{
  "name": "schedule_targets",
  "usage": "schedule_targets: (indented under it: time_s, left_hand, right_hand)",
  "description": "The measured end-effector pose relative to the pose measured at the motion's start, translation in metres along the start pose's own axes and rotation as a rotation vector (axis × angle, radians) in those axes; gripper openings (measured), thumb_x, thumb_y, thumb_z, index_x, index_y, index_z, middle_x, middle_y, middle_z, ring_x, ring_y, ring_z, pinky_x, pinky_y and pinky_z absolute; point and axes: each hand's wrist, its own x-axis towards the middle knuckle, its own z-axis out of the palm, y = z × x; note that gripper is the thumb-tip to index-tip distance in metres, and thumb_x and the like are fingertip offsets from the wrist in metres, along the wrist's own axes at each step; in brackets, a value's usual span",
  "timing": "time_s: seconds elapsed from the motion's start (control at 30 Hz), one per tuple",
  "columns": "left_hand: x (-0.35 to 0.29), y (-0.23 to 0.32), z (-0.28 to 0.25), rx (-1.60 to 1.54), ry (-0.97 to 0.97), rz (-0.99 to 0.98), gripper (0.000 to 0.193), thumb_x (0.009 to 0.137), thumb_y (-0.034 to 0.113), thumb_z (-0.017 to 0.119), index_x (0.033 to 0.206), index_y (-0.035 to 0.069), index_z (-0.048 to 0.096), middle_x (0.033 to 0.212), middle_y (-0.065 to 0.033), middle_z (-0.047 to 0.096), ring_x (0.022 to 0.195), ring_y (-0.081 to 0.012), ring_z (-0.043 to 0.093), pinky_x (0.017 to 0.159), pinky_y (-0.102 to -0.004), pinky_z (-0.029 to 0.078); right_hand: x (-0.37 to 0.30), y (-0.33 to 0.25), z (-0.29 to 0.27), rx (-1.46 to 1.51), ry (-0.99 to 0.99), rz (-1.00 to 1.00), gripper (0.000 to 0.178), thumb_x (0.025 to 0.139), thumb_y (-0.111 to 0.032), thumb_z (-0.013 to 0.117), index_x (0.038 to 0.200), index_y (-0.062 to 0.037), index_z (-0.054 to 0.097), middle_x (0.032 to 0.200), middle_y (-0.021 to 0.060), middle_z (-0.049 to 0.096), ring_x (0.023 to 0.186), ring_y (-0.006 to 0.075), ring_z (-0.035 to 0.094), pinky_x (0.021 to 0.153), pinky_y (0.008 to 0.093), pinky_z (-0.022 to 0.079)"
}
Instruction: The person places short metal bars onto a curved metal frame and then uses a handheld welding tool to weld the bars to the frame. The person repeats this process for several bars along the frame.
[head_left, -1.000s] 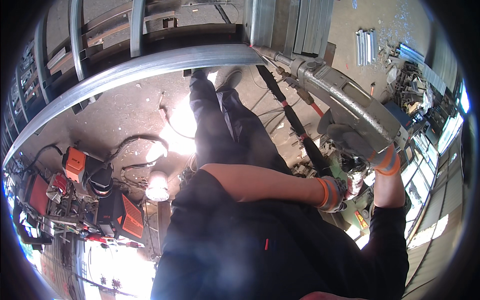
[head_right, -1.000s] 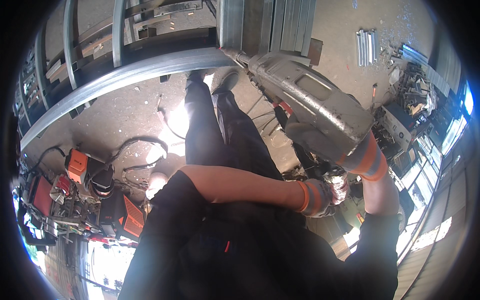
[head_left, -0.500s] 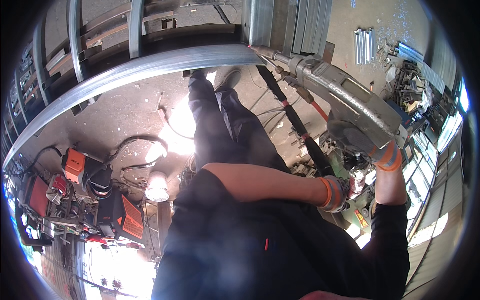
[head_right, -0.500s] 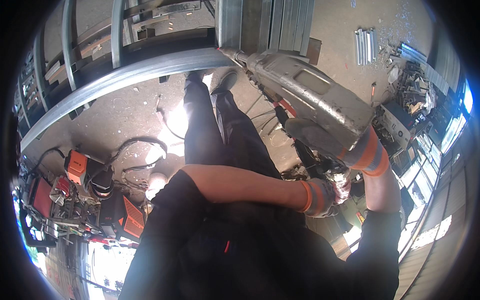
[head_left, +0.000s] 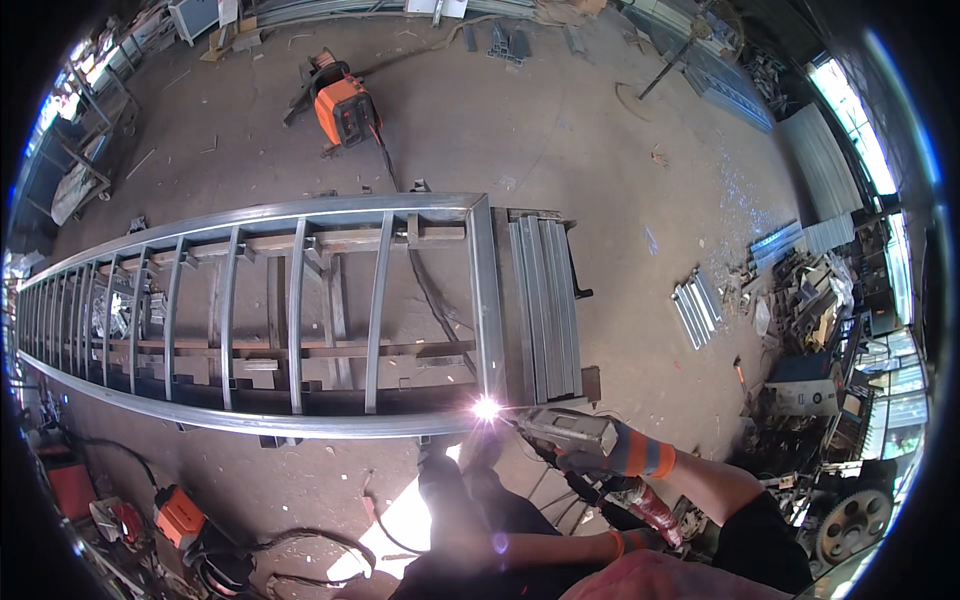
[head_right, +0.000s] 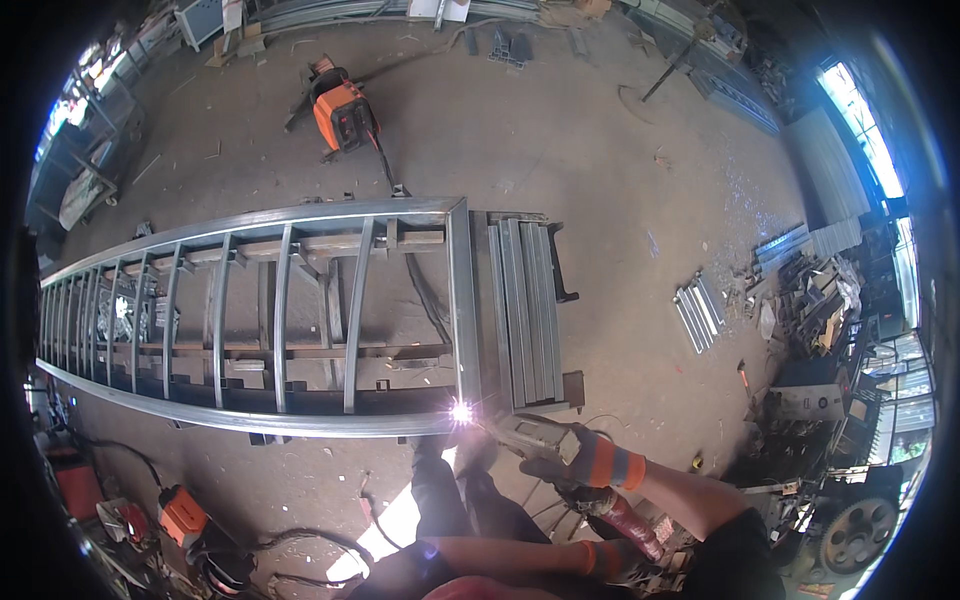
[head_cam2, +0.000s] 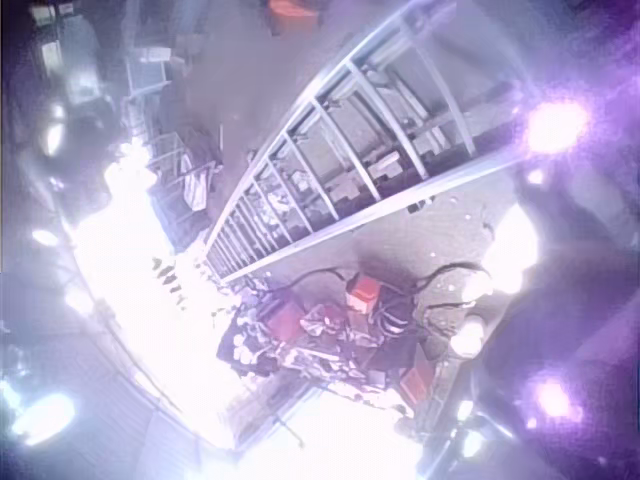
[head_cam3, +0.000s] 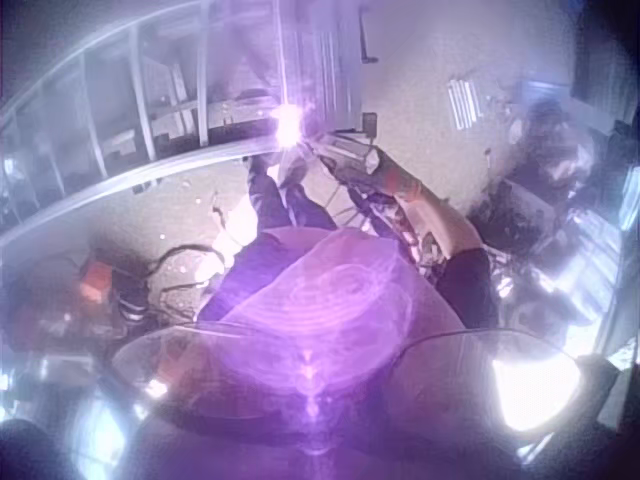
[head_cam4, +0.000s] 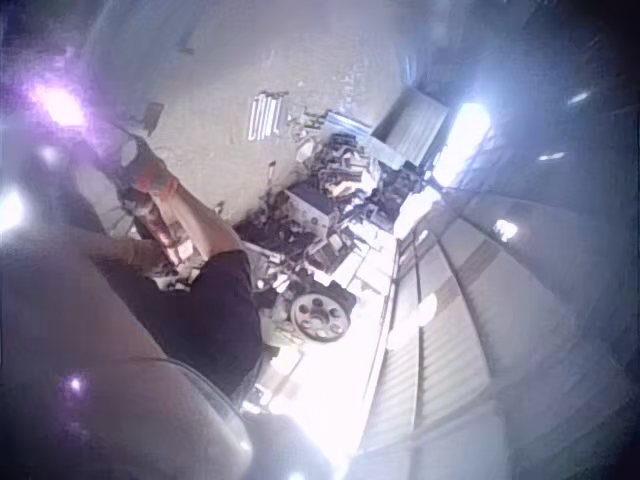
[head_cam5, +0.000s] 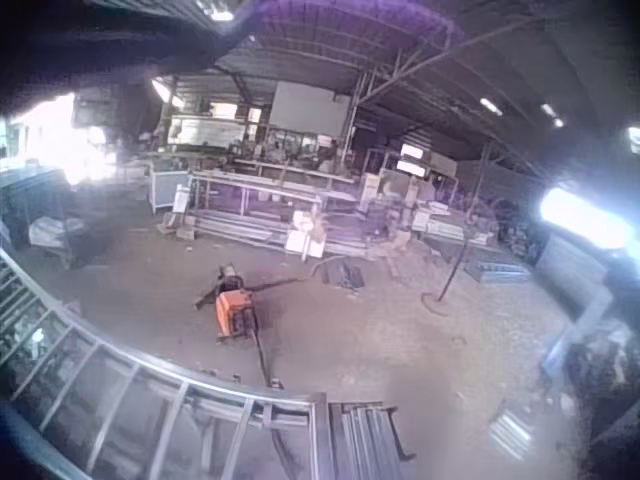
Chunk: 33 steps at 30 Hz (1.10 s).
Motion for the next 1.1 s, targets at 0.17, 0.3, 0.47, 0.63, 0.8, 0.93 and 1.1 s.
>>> schedule_targets:
  time_s: [0.17, 0.3, 0.47, 0.63, 0.8, 0.93, 1.1]
  left_hand:
    - [0.01, 0.014, 0.037, 0.132, 0.152, 0.231, 0.026, 0.093, 0.025, 0.055, 0.115, 0.016, 0.066, 0.113, -0.0083, 0.067, 0.111, -0.0273, 0.066, 0.098, -0.0433, 0.051]
    - [0.025, 0.012, 0.062, 0.145, 0.179, 0.349, 0.046, 0.087, 0.035, 0.063, 0.127, 0.013, 0.062, 0.121, -0.0117, 0.068, 0.113, -0.0309, 0.067, 0.1, -0.045, 0.053]
    - [0.019, 0.019, 0.044, -0.084, 0.04, 0.2, 0.06, 0.088, 0.043, 0.068, 0.133, 0.005, 0.059, 0.126, -0.02, 0.067, 0.122, -0.0365, 0.062, 0.107, -0.0466, 0.049]
    - [0.001, 0.043, 0.005, -0.347, 0.021, -0.145, 0.05, 0.101, 0.045, 0.054, 0.121, 0.001, 0.065, 0.119, -0.0186, 0.069, 0.116, -0.0368, 0.064, 0.103, -0.0438, 0.049]
    - [-0.005, 0.049, -0.016, -0.402, -0.099, -0.157, 0.041, 0.1, 0.041, 0.055, 0.116, 0.006, 0.068, 0.114, -0.017, 0.07, 0.111, -0.0367, 0.065, 0.099, -0.044, 0.05]
    - [-0.005, 0.049, -0.016, -0.321, -0.081, -0.191, 0.036, 0.099, 0.038, 0.056, 0.111, 0.007, 0.07, 0.112, -0.0149, 0.07, 0.112, -0.0349, 0.065, 0.098, -0.0437, 0.051]
    - [0.003, 0.043, 0.006, -0.289, 0.012, -0.121, 0.034, 0.098, 0.038, 0.057, 0.107, 0.009, 0.072, 0.11, -0.0141, 0.071, 0.111, -0.0345, 0.066, 0.097, -0.0431, 0.052]
  right_hand:
    - [-0.002, -0.007, -0.002, -0.202, 0.021, -0.199, 0.073, 0.092, -0.028, 0.081, 0.152, -0.0042, 0.046, 0.133, 0.0061, 0.067, 0.111, 0.0108, 0.065, 0.096, 0.0275, 0.052]
    - [-0.001, -0.026, -0.001, -0.68, 0.053, -0.404, 0.054, 0.1, -0.022, 0.064, 0.152, -0.016, 0.051, 0.149, 0.0113, 0.056, 0.142, 0.0323, 0.049, 0.111, 0.0437, 0.046]
    - [-0.012, -0.024, 0.002, -0.18, 0.071, 0.038, 0.05, 0.091, -0.011, 0.076, 0.138, -0.0019, 0.06, 0.111, 0.0041, 0.073, 0.095, 0.0093, 0.065, 0.086, 0.0287, 0.054]
    - [-0.011, -0.015, 0.008, -0.239, 0.099, -0.065, 0.028, 0.091, -0.009, 0.073, 0.117, 0.0003, 0.068, 0.074, -0.0009, 0.066, 0.061, 0.0044, 0.059, 0.053, 0.0218, 0.046]
    - [-0.017, -0.026, 0.011, -0.061, 0.117, 0.192, 0.037, 0.092, -0.011, 0.075, 0.125, 0.0006, 0.064, 0.092, 0.002, 0.068, 0.073, 0.0065, 0.062, 0.063, 0.0243, 0.052]
    - [-0.019, -0.025, 0.013, -0.058, 0.147, 0.158, 0.021, 0.093, -0.012, 0.072, 0.11, -0.0005, 0.066, 0.076, -0.0021, 0.064, 0.062, 0.0037, 0.057, 0.053, 0.0208, 0.044]
    - [-0.02, -0.017, 0.012, -0.081, 0.117, 0.098, 0.02, 0.092, -0.011, 0.071, 0.109, 0.0001, 0.066, 0.077, -0.002, 0.063, 0.063, 0.0035, 0.056, 0.055, 0.0216, 0.045]
